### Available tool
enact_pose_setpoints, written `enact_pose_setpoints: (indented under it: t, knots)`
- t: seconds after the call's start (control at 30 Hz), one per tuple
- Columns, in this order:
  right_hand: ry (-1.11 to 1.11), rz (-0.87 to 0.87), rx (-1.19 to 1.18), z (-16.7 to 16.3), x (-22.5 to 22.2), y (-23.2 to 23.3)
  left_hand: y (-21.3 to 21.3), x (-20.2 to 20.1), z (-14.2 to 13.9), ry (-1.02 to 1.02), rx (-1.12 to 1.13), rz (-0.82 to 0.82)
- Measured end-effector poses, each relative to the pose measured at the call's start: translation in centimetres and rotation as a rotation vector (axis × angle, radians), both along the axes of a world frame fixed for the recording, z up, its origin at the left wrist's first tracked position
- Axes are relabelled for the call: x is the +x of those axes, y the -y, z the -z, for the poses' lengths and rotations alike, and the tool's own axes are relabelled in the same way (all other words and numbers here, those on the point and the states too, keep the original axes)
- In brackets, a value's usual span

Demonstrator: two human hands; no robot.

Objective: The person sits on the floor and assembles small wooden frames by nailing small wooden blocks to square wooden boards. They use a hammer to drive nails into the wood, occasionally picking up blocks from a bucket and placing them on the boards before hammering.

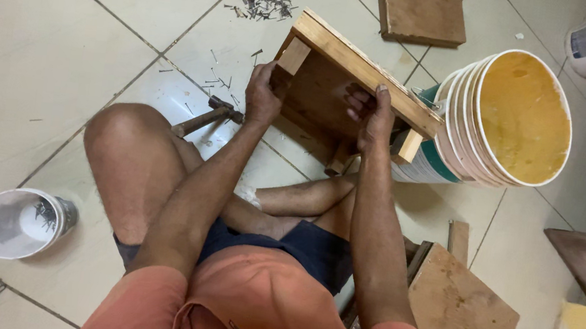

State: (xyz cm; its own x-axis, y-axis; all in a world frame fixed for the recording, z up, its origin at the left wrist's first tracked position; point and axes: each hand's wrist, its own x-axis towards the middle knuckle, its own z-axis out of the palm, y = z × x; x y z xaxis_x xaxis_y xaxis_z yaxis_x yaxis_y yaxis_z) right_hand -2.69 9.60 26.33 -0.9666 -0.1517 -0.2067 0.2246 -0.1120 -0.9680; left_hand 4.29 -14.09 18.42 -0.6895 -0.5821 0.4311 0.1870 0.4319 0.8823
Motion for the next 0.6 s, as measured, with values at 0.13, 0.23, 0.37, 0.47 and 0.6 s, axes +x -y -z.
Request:
enact_pose_setpoints:
  t: [0.13, 0.23, 0.37, 0.47, 0.6]
  knots:
    - [0.016, 0.059, -0.043, 0.7, -0.3, -0.4, 0.0, 0.4, -1.0, 0.054, 0.033, 0.001]
    - [0.034, 0.058, -0.024, 1.9, -0.9, -1.0, -0.1, 0.5, -1.1, 0.09, 0.076, 0.006]
    - [0.054, 0.054, -0.067, 2.9, -1.9, -1.2, 0.3, 0.2, -1.1, 0.008, 0.074, 0.031]
    - [0.066, -0.091, -0.085, 2.8, -2.3, -1.0, 1.2, 0.5, -1.9, 0.229, 0.137, -0.012]
    - [-0.036, -0.098, -0.03, 2.7, -2.5, -0.5, 2.5, 2.8, -1.4, 0.282, 0.049, 0.015]
